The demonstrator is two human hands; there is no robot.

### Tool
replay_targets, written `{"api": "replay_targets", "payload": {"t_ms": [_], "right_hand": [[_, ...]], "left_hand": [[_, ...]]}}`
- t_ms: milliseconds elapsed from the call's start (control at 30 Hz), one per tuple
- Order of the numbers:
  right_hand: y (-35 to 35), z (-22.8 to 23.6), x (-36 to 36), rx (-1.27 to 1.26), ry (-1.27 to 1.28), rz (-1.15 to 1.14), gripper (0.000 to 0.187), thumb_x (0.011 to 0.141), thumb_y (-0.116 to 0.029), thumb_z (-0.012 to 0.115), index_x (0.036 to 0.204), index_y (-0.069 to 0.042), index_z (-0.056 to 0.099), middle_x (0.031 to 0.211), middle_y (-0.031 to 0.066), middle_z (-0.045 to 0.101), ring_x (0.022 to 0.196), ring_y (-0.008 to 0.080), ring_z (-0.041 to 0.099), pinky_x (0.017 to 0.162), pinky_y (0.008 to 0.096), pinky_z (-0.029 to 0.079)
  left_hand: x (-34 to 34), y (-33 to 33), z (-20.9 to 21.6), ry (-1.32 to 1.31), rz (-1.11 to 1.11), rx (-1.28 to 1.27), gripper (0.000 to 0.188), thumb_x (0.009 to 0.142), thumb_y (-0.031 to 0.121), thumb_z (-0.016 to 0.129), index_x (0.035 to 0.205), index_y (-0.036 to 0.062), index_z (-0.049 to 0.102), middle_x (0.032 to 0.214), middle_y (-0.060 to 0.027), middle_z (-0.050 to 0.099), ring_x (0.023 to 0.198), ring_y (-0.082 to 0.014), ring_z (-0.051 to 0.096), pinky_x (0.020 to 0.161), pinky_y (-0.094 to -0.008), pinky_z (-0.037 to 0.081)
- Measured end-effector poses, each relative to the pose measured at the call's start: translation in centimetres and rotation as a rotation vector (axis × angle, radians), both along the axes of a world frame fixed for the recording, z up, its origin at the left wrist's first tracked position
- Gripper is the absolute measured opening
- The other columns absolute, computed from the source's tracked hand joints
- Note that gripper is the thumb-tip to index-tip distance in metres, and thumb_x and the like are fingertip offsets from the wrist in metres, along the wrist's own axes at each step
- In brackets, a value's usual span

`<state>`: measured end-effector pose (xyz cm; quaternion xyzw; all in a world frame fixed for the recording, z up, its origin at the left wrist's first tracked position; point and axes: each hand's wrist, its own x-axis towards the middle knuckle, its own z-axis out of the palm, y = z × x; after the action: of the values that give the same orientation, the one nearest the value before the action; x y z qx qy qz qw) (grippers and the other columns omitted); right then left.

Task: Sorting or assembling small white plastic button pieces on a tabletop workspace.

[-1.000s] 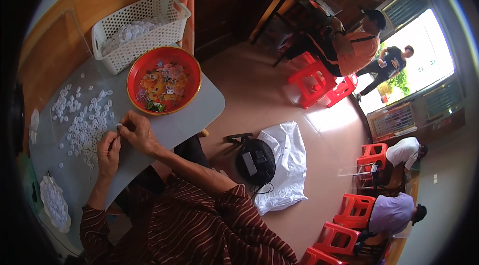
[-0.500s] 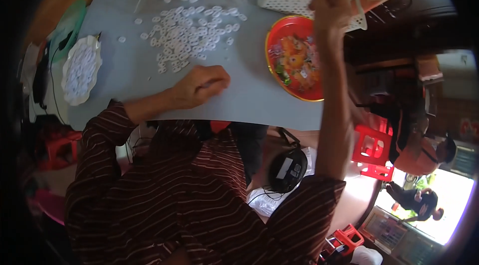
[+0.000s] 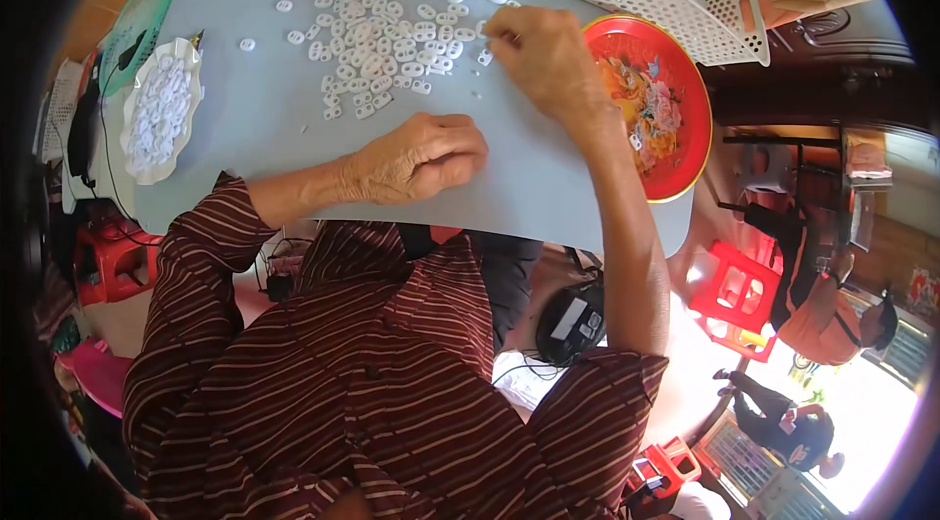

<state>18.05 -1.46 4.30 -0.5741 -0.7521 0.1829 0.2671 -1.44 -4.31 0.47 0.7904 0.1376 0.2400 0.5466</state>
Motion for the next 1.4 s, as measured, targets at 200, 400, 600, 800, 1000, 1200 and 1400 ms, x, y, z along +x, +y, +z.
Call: {"api": "replay_targets", "payload": {"t_ms": [200,400,600,800,1000,1200,1400], "right_hand": [[0.1,-2.0,-0.8,0.054,-0.13,0.03,0.017,0.074,-0.004,0.063,0.09,0.0,0.064,0.077,0.0137,0.064,0.067,0.0243,0.061,0.065,0.0321,0.049],[0.0,-1.5,-0.7,-0.035,-0.142,0.007,0.016,0.076,-0.005,0.062,0.092,-0.001,0.065,0.077,0.0148,0.064,0.065,0.023,0.06,0.063,0.0319,0.048],[-2.4,-0.5,-1.5,-0.132,0.33,-0.164,0.015,0.08,-0.01,0.062,0.091,0.0,0.067,0.069,0.009,0.064,0.063,0.0136,0.058,0.059,0.0271,0.047],[-4.9,-1.2,-1.8,-0.199,0.71,-0.125,0.011,0.086,-0.009,0.061,0.091,-0.001,0.067,0.072,-0.0004,0.062,0.062,0.0044,0.05,0.056,0.0199,0.043],[-6.1,-2.0,-1.7,-0.198,0.774,-0.122,0.01,0.086,-0.007,0.062,0.093,0.0,0.066,0.073,-0.0004,0.062,0.064,0.0045,0.051,0.058,0.0202,0.044],[-7.1,-2.7,-2.6,-0.108,0.874,-0.222,0.012,0.087,-0.005,0.061,0.095,0.002,0.064,0.074,0.0013,0.062,0.064,0.0055,0.053,0.056,0.0201,0.045],[-8.0,-3.2,-3.7,-0.042,0.929,-0.299,0.012,0.086,-0.005,0.062,0.094,0.003,0.064,0.073,0.0015,0.062,0.061,0.0062,0.053,0.055,0.02,0.045]], "left_hand": [[-0.3,0.2,0.4,0.045,-0.043,0.013,0.012,0.085,0.012,0.053,0.085,0.0008,0.057,0.073,-0.0137,0.056,0.074,-0.0296,0.055,0.068,-0.0379,0.045],[-0.2,0.1,-0.1,0.024,-0.014,0.019,0.014,0.087,0.014,0.053,0.085,0.0004,0.056,0.074,-0.0122,0.057,0.07,-0.0263,0.055,0.066,-0.0362,0.045],[0.0,1.2,-0.5,-0.001,0.098,-0.335,0.027,0.092,0.023,0.045,0.078,0.0031,0.055,0.068,-0.0016,0.055,0.067,-0.0076,0.053,0.063,-0.0267,0.043],[0.3,2.5,-0.4,-0.269,0.204,-0.95,0.032,0.094,0.026,0.043,0.082,-0.0007,0.057,0.068,-0.0076,0.056,0.073,-0.016,0.056,0.069,-0.0283,0.046],[0.1,3.3,-0.9,-0.227,-0.01,-1.036,0.028,0.094,0.024,0.045,0.089,-0.0006,0.058,0.07,-0.0077,0.055,0.08,-0.0202,0.054,0.076,-0.0306,0.043],[0.1,2.7,-0.4,-0.219,0.129,-0.87,0.023,0.093,0.02,0.051,0.096,-0.0001,0.061,0.073,-0.005,0.055,0.08,-0.0159,0.053,0.077,-0.0289,0.044],[0.1,2.2,0.0,-0.149,0.181,-0.636,0.023,0.093,0.022,0.052,0.098,0.0008,0.061,0.078,-0.0033,0.057,0.078,-0.0105,0.053,0.075,-0.0245,0.043]]}}
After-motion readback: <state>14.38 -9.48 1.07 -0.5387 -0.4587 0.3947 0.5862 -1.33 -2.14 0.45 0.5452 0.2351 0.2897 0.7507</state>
